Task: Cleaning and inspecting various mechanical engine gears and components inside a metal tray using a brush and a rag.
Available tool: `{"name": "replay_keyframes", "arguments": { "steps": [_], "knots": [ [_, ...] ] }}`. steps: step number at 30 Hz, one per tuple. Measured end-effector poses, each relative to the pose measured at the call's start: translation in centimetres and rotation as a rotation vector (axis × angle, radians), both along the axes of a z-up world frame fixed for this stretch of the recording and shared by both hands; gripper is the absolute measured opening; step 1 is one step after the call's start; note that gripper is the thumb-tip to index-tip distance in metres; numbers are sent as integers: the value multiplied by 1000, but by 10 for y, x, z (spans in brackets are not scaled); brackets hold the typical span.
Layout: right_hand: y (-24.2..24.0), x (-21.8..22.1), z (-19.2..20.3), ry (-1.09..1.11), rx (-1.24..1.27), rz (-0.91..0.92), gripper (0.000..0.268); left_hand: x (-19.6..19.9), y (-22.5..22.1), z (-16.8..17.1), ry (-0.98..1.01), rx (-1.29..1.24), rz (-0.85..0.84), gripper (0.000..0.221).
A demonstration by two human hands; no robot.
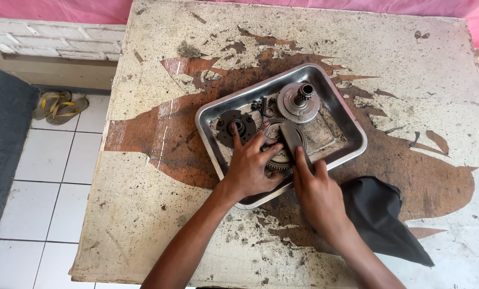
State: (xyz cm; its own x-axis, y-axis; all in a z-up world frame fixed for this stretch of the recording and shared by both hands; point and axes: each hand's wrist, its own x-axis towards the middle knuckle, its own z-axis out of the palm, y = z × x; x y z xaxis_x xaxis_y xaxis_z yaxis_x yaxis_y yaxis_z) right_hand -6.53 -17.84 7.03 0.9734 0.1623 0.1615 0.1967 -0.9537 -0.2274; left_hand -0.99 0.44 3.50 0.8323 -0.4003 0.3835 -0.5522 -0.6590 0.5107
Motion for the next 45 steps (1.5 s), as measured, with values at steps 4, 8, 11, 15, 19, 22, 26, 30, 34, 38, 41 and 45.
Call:
{"name": "replay_keyframes", "arguments": {
  "steps": [4, 8, 11, 15, 19, 22, 26, 30, 34, 38, 41, 45],
  "knots": [
    [-16, -24, -9, 33, -71, -18, 50, 1, 0, 1, -13, -21, 17, 50],
    [-14, 24, -13, -19, -107, 23, 44, -1, 0, -1, 1, -30, -5, 50],
    [-18, 61, -11, -27, -98, 19, 46, 0, 0, 1, 4, -10, -9, 50],
    [-37, 70, -17, 82, 22, -3, 49, 1, 2, -6, 17, 7, -16, 51],
    [-50, 38, -5, 58, 122, -35, 50, 3, 5, -11, 26, 16, -36, 50],
    [-52, 12, -1, 35, 81, -11, 50, 7, 3, -23, -8, 15, -31, 54],
    [-35, -14, 22, 105, 10, 34, 51, 13, 2, -38, 9, 134, -31, 68],
    [-18, -18, 16, 43, -42, 22, 53, 12, 2, -33, 28, 103, -43, 67],
    [-2, 10, 3, 73, -41, -49, 51, 2, 3, -7, -16, 10, -21, 56],
    [4, 31, 2, 24, -9, -24, 50, 2, 1, -10, -38, 13, -1, 56],
    [3, 11, 7, 30, -15, -17, 50, 1, 2, -7, -60, 6, 9, 56],
    [-12, -26, -4, 107, -63, -57, 57, 0, 2, -2, -30, -12, 3, 54]
  ]
}}
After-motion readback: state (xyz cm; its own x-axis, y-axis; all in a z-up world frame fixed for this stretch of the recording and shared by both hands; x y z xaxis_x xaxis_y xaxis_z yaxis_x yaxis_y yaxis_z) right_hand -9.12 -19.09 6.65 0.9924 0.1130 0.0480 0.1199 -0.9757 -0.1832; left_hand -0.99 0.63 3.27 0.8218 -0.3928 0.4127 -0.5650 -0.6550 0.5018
